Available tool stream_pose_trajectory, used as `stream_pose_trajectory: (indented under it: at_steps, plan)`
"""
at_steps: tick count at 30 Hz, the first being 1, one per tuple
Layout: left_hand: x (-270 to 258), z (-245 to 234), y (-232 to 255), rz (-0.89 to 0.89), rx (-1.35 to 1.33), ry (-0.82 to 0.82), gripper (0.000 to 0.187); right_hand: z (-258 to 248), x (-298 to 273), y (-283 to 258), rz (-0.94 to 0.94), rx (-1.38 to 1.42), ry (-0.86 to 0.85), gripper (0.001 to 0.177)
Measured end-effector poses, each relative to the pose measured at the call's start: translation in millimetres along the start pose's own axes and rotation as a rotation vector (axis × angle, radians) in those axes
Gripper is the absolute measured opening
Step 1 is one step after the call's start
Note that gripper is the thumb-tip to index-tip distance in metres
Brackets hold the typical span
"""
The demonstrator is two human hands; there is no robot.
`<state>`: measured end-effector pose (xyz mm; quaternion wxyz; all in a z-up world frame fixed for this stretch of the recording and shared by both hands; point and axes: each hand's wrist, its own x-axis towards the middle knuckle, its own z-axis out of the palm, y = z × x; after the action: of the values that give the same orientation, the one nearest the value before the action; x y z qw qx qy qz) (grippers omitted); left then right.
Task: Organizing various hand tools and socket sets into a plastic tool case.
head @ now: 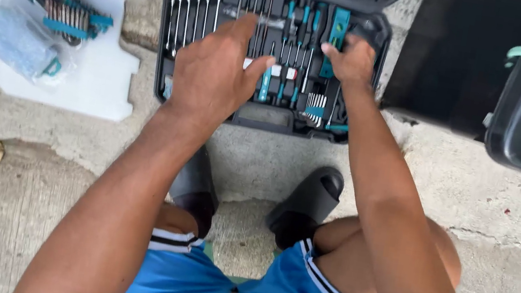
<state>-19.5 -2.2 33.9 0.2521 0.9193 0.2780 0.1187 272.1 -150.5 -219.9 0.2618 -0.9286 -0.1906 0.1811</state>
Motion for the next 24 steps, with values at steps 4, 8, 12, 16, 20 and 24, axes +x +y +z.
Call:
stream_pose_trajectory:
  at_steps: [4, 8, 12, 16, 20, 24]
  plan:
    - [0.1, 3.2, -1.4, 0.007, -0.007, -0.022, 0.061, 19.4, 1.2, 4.1, -0.220, -0.183, 0.090, 0.047]
    - [0.6, -0.1, -0.8, 0.012, 0.007, -0.009, 0.057, 21.7, 7.9, -5.4, 0.017, -0.156, 0.106, 0.046]
    - [3.0, 5.4, 0.7, 0.023, 0.029, -0.034, 0.056, 12.9, 13.2, 9.8, -0.197, -0.165, 0.128, 0.050]
    - [-0.7, 2.3, -8.2, -0.027, 0.049, -0.091, 0.056, -27.9, -15.5, -3.7, 0.054, -0.210, -0.047, 0.047]
    - [1.6, 1.6, -9.8, -0.063, 0.069, -0.105, 0.052, -73.5, -39.5, -12.5, -0.067, -0.157, -0.008, 0.044]
    - [-4.7, -1.5, -5.9, -0.106, 0.056, -0.127, 0.050, -98.2, -68.9, -24.3, 0.035, -0.162, -0.069, 0.040]
